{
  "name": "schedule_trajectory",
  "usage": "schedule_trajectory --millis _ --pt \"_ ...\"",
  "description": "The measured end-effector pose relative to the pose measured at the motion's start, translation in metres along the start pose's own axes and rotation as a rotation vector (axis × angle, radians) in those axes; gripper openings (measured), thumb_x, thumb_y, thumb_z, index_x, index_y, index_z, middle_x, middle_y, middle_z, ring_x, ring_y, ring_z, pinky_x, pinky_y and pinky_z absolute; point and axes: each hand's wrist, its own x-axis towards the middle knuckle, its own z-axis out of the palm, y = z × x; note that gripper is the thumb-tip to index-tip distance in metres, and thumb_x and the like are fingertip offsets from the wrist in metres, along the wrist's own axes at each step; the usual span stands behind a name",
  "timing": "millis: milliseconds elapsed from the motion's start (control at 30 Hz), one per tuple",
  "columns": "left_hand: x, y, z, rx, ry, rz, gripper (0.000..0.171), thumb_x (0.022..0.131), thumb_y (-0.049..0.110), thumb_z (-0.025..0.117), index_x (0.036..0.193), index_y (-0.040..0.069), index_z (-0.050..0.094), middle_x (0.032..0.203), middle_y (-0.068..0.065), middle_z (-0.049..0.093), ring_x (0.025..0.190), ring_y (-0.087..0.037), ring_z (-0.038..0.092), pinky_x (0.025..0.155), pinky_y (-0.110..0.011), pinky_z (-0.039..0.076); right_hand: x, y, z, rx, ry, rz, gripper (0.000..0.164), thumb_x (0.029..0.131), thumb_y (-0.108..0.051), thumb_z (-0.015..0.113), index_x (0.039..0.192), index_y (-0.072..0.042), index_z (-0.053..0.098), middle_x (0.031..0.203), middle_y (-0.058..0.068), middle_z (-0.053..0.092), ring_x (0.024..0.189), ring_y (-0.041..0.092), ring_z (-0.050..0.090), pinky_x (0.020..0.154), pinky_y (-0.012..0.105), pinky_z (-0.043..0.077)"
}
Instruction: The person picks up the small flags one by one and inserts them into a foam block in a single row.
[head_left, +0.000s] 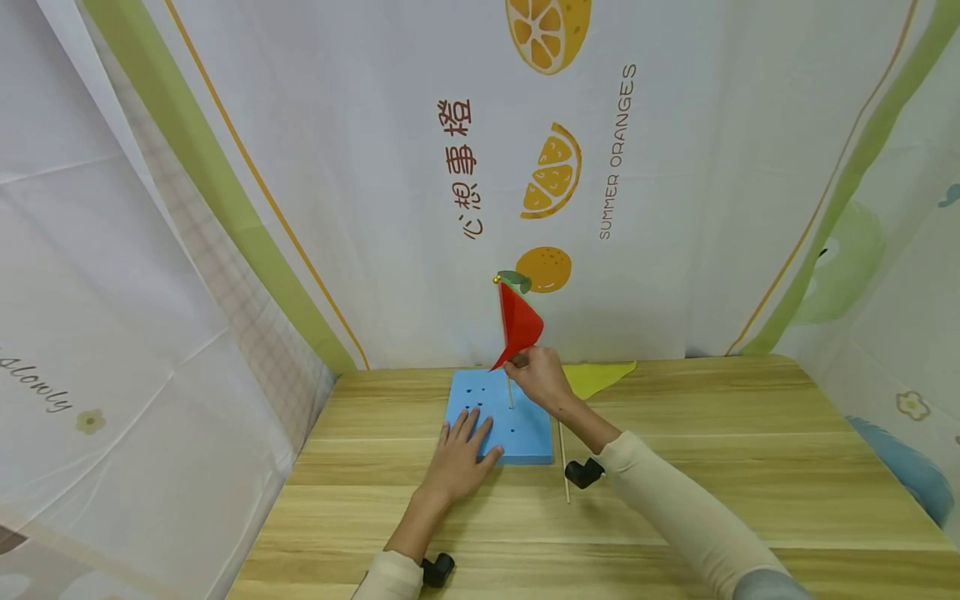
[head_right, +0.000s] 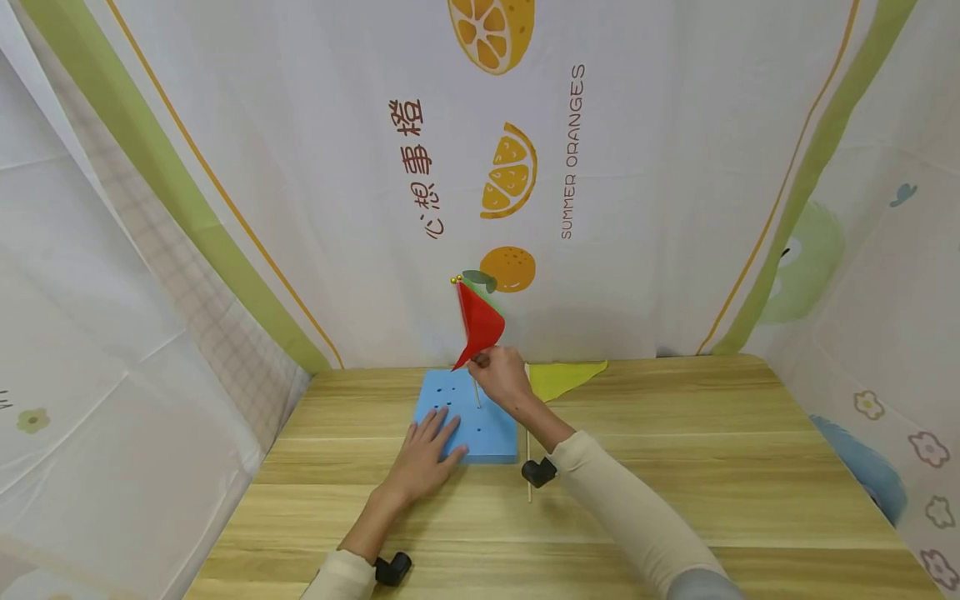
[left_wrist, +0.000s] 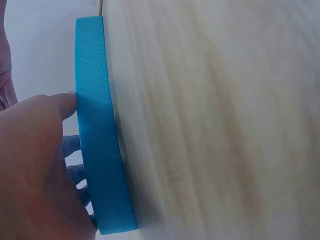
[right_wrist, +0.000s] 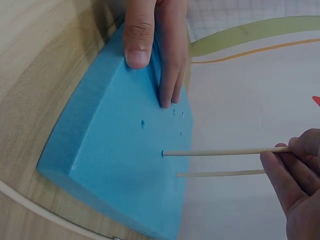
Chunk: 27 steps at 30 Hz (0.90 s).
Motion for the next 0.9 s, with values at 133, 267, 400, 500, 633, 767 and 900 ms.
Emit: schedule_trajectory --millis 133,267,400,500,633,767,900 --pt "-0.0002 0.0000 0.0001 -0.001 0.002 0.004 0.065 0.111 0.047 0.053 0.161 0.007 0.047 0.173 -0.022 0.033 0.162 -0.045 0.026 0.130 -0.069 0.021 -0.0006 0.0024 0.0017 -0.009 0.000 0.007 0.019 0.100 -0.011 0.072 0.107 0.004 0.081 0.098 0.017 0.082 0.094 0.033 0.079 0.083 0.044 0.067" --pt "-0.0009 -0.0002 0.0008 -0.003 -0.002 0.001 0.064 0.111 0.047 0.052 0.162 0.008 0.046 0.173 -0.021 0.032 0.163 -0.044 0.024 0.131 -0.068 0.020 -0.0001 0.0039 0.0032 -0.032 0.006 -0.004 0.019 0.100 -0.012 0.073 0.104 0.004 0.082 0.097 0.016 0.083 0.094 0.032 0.079 0.082 0.043 0.067" --pt "-0.0009 -0.0011 0.0017 -0.006 -0.003 -0.002 0.064 0.111 0.047 0.052 0.162 0.008 0.046 0.174 -0.020 0.032 0.163 -0.044 0.024 0.131 -0.068 0.019 0.0003 0.0046 0.0043 -0.023 0.004 -0.001 0.019 0.100 -0.012 0.073 0.107 0.004 0.081 0.098 0.016 0.082 0.095 0.032 0.079 0.084 0.044 0.067" --pt "-0.0008 -0.0011 0.0018 -0.007 -0.001 -0.001 0.064 0.111 0.047 0.052 0.162 0.008 0.046 0.173 -0.020 0.032 0.163 -0.044 0.024 0.131 -0.068 0.020 0.0006 0.0051 0.0051 -0.007 0.007 -0.003 0.019 0.100 -0.011 0.073 0.107 0.004 0.081 0.097 0.016 0.082 0.093 0.032 0.079 0.083 0.043 0.067" --pt "0.0000 -0.0011 0.0019 -0.005 -0.001 -0.001 0.064 0.111 0.047 0.051 0.162 0.008 0.046 0.174 -0.020 0.032 0.163 -0.044 0.024 0.131 -0.068 0.019 0.0006 0.0052 0.0054 -0.003 0.010 -0.008 0.018 0.099 -0.011 0.074 0.104 0.003 0.082 0.095 0.016 0.082 0.092 0.032 0.079 0.080 0.041 0.067" --pt "0.0010 -0.0017 0.0024 0.002 -0.008 -0.007 0.064 0.111 0.047 0.051 0.163 0.010 0.045 0.174 -0.019 0.030 0.164 -0.043 0.023 0.131 -0.067 0.018 -0.0002 0.0050 0.0053 0.003 0.015 0.001 0.018 0.099 -0.011 0.074 0.107 0.003 0.081 0.097 0.016 0.082 0.092 0.032 0.079 0.082 0.043 0.067" --pt "0.0013 -0.0019 0.0021 0.001 -0.015 -0.014 0.064 0.112 0.048 0.050 0.164 0.012 0.043 0.175 -0.017 0.029 0.165 -0.042 0.020 0.132 -0.066 0.017 -0.0011 0.0061 0.0064 0.021 0.030 -0.009 0.017 0.098 -0.007 0.073 0.110 0.004 0.079 0.098 0.017 0.082 0.091 0.034 0.079 0.086 0.047 0.067"
